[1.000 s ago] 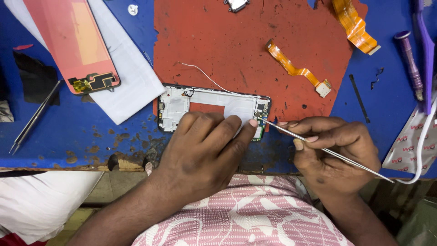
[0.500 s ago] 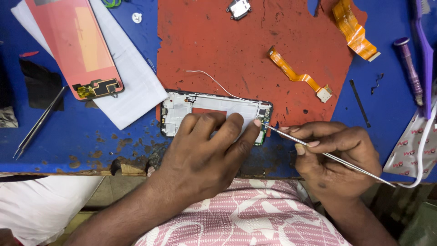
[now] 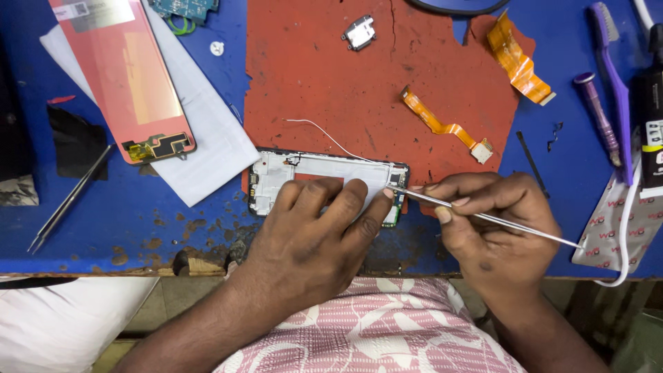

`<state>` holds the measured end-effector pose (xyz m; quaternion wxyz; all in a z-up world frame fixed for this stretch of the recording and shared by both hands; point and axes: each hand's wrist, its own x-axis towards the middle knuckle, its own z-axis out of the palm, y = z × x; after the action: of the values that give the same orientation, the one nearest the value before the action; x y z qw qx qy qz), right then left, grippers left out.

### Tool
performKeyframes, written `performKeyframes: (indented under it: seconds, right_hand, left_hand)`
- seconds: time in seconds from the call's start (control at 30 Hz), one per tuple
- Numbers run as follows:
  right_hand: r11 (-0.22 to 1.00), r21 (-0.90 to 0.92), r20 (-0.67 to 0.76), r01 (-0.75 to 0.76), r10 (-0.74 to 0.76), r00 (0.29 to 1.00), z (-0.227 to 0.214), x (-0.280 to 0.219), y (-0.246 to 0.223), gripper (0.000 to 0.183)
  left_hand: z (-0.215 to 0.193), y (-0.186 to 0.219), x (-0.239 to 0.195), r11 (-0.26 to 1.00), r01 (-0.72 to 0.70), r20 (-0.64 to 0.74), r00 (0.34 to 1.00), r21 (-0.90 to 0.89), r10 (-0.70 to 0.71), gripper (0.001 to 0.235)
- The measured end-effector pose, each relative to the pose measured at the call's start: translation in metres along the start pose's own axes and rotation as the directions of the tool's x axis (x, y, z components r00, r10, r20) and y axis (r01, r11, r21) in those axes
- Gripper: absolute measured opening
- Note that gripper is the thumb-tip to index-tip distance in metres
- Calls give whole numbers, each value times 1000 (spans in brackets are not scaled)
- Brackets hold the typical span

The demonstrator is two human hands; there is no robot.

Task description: The person uses tweezers to remove a small component from a disassembled phone chassis, then places a ribbon cable into the chassis and secures it. The person continues to adjust and connect internal components within the phone frame.

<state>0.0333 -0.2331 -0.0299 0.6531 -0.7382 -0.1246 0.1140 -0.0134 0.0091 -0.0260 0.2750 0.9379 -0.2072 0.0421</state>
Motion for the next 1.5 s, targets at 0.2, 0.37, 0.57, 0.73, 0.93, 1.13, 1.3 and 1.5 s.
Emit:
performKeyframes:
  seconds: [0.2, 0.37, 0.57, 0.73, 0.93, 1.13, 1.3, 1.5]
  right_hand:
    - [999, 30, -17, -42, 43, 999, 3, 5, -1, 20]
    - [997, 54, -25, -63, 65, 998, 3, 7, -1, 19]
    - [992, 104, -67, -65, 72, 995, 4, 8, -5, 20]
    - [898, 433, -101, 80, -40, 994, -10, 24, -24, 6]
    - [702, -645, 292, 301, -137, 946, 0, 33, -42, 24]
    - [564, -709, 427, 424, -135, 894, 16, 43, -34, 38]
    - [471, -740, 478, 480, -134, 868, 14, 47, -40, 37]
    - [494, -716, 517, 493, -100, 850, 12, 61, -46, 35]
  left_hand:
    - [1, -2, -2, 999, 2, 1, 1000, -35, -2, 46]
    - [2, -2, -4, 998, 7, -9, 1000, -62, -7, 45]
    - [3, -3, -5, 999, 3, 0, 1000, -35, -3, 43]
    - [2, -3, -4, 998, 2, -4, 1000, -58, -2, 42]
    - [-4, -4, -1, 1000, -21, -35, 999, -22, 21, 44]
    - [-3, -6, -2, 999, -23, -38, 999, -28, 22, 44]
    - [-3, -4, 0, 999, -24, -46, 999, -30, 22, 42]
    - [-4, -3, -1, 1000, -28, -55, 998, -2, 28, 41]
